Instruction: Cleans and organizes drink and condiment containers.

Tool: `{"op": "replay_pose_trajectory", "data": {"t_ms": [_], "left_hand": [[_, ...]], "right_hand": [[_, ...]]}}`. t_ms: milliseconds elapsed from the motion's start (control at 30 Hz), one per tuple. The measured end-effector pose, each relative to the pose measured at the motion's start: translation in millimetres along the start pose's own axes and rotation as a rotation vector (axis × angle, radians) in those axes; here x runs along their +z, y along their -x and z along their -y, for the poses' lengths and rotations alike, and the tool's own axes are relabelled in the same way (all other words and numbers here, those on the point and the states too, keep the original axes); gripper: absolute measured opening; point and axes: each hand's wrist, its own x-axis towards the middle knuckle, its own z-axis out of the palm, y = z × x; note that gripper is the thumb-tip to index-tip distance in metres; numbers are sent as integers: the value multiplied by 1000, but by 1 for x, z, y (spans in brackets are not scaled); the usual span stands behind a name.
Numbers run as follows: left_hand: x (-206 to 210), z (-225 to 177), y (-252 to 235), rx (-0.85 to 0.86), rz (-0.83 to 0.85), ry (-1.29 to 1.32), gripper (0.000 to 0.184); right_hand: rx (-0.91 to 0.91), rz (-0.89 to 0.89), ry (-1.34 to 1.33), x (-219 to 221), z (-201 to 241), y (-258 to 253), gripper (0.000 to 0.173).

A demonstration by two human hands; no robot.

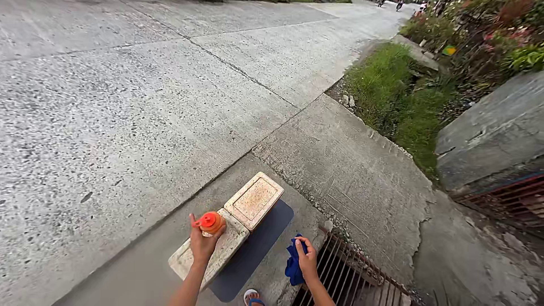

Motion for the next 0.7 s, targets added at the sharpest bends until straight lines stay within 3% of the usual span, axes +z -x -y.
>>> {"op": "replay_pose_trajectory", "data": {"t_ms": [267,333,433,500,600,667,700], "left_hand": [[-11,11,-2,27,2,18,126],[-14,16,-3,-4,4,-16,133],[-27,11,19,-149,-90,-22,135],[-49,1,52,-279,-83,-34,107],[-111,-11,114,-402,71,35,56],[-163,-21,152,-503,203,200,40],[-190,-27,169,-581,264,265,43]], "right_hand": [[74,113,14,34,-4,-8,20],[131,266,167,41,-1,-11,21],[266,738,503,54,6,-11,25],[307,1077,601,80,12,1,25],[238,1465,458,141,22,48,22],[195,1692,323,185,31,88,22],[175,1785,268,207,35,109,22]]}}
